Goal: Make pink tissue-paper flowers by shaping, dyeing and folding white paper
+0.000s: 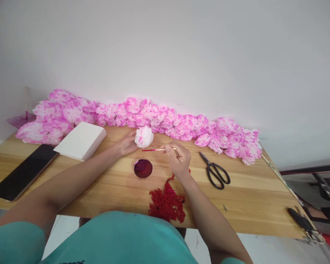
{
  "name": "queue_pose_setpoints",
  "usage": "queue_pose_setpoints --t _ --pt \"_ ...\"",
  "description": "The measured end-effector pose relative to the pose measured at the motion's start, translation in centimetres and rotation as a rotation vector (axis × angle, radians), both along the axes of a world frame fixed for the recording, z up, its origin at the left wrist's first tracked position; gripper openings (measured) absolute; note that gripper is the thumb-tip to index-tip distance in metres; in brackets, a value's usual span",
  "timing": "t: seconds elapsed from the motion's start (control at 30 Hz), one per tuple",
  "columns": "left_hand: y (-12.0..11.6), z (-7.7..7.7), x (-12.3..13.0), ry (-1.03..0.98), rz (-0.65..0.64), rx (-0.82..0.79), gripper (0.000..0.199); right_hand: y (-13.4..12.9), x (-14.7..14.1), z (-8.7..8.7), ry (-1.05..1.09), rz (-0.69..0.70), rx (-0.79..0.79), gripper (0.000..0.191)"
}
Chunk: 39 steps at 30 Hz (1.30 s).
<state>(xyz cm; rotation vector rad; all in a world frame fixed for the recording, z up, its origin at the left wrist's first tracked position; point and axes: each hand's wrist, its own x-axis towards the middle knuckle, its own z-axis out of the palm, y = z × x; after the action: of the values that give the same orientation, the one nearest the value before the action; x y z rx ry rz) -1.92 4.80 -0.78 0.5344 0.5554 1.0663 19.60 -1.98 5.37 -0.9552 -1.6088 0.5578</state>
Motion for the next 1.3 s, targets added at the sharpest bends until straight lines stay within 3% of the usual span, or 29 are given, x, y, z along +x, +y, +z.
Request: queue_pose_setpoints --t 0.1,0.27,0.47,0.57,0.73,0.87,1.3 --pt "-0.1 0.2 0.0 0.013 -0.005 0.011 0.027 -0.6 0.1 0.2 -0.028 0.098 0.054 0.031" --pt "-0.2 0.3 0.1 0.008 0.003 0.022 0.027 -0.7 -0.4 0.4 -0.249 0.287 0.195 0.032" --pt "-0.1 0.0 0.0 0.005 -0.006 0.022 0.034 -0.4 -1.2 0.1 -0.434 0.343 0.271 0.036" --pt "-0.1 0.0 0.0 0.006 -0.010 0.032 0.031 -0.4 -0.8 0.0 -0.328 0.288 0.184 0.036" --pt "-0.3 0.3 0.0 0.056 -0.067 0.047 0.028 0.6 0.2 -0.2 0.260 0.057 -0.113 0.036" --pt "-0.5 0.5 0.1 0.045 -0.086 0.063 0.026 1.7 0.3 -0.5 0.562 0.038 -0.197 0.031" --pt "-0.6 0.8 0.0 0.071 -0.107 0.072 0.026 2.0 0.3 -0.7 0.574 0.016 -0.206 0.023"
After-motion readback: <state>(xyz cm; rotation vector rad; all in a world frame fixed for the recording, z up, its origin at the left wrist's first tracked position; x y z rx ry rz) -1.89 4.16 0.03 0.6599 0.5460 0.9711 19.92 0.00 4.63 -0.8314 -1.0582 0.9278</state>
